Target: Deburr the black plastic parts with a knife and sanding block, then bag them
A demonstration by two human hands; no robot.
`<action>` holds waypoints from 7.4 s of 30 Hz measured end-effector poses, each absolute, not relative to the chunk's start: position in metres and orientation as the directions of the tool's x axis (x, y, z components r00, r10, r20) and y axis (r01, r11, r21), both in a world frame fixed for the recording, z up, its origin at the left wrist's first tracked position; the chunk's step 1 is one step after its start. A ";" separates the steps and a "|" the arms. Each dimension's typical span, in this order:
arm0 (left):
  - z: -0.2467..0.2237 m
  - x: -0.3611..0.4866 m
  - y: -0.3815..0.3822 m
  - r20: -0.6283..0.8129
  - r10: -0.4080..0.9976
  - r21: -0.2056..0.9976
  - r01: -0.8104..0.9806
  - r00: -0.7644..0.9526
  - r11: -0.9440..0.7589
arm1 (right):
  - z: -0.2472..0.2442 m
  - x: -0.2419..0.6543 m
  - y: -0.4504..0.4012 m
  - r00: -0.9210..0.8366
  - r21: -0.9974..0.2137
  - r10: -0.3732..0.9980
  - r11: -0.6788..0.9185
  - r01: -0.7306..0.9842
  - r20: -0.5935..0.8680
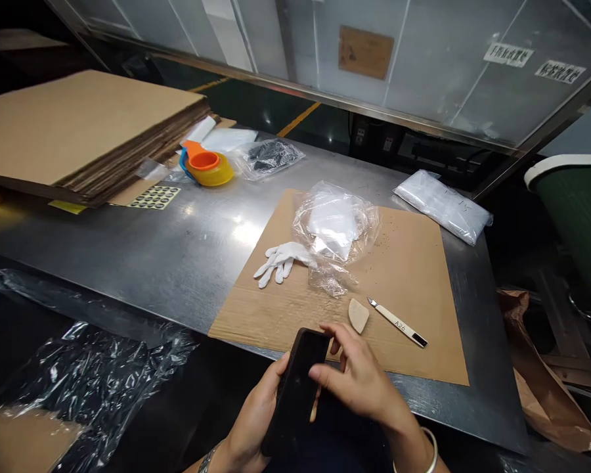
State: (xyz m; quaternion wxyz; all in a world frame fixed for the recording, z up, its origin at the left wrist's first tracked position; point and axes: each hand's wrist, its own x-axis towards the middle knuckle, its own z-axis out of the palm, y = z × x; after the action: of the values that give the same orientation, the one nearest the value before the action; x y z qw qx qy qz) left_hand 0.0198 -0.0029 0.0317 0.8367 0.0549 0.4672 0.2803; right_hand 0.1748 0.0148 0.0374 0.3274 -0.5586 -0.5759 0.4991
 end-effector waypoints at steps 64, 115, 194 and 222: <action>0.025 0.014 0.017 -0.726 0.524 0.245 -0.544 0.445 0.802 | 0.022 0.146 0.000 0.017 -0.929 0.931 -0.364 0.069 -0.364; -0.003 0.049 0.177 0.359 0.904 0.780 0.456 0.234 -0.428 | -0.036 0.226 0.244 -0.116 -0.793 0.993 0.070 0.606 -0.001; -0.055 0.004 0.098 0.364 0.895 0.465 0.782 0.259 -0.415 | -0.012 0.183 -0.032 -0.019 -0.818 0.964 -0.214 0.534 -0.265; 0.015 0.001 0.045 0.240 0.712 0.465 0.566 0.660 -0.681 | 0.021 0.172 -0.004 0.156 -0.594 0.978 -0.208 0.777 -0.138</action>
State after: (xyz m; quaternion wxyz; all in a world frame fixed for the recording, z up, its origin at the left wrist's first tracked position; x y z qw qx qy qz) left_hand 0.0014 0.0455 0.0154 0.1779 0.8934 0.3578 0.2054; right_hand 0.1716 -0.0035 0.0211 0.1973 -0.7342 -0.5977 0.2546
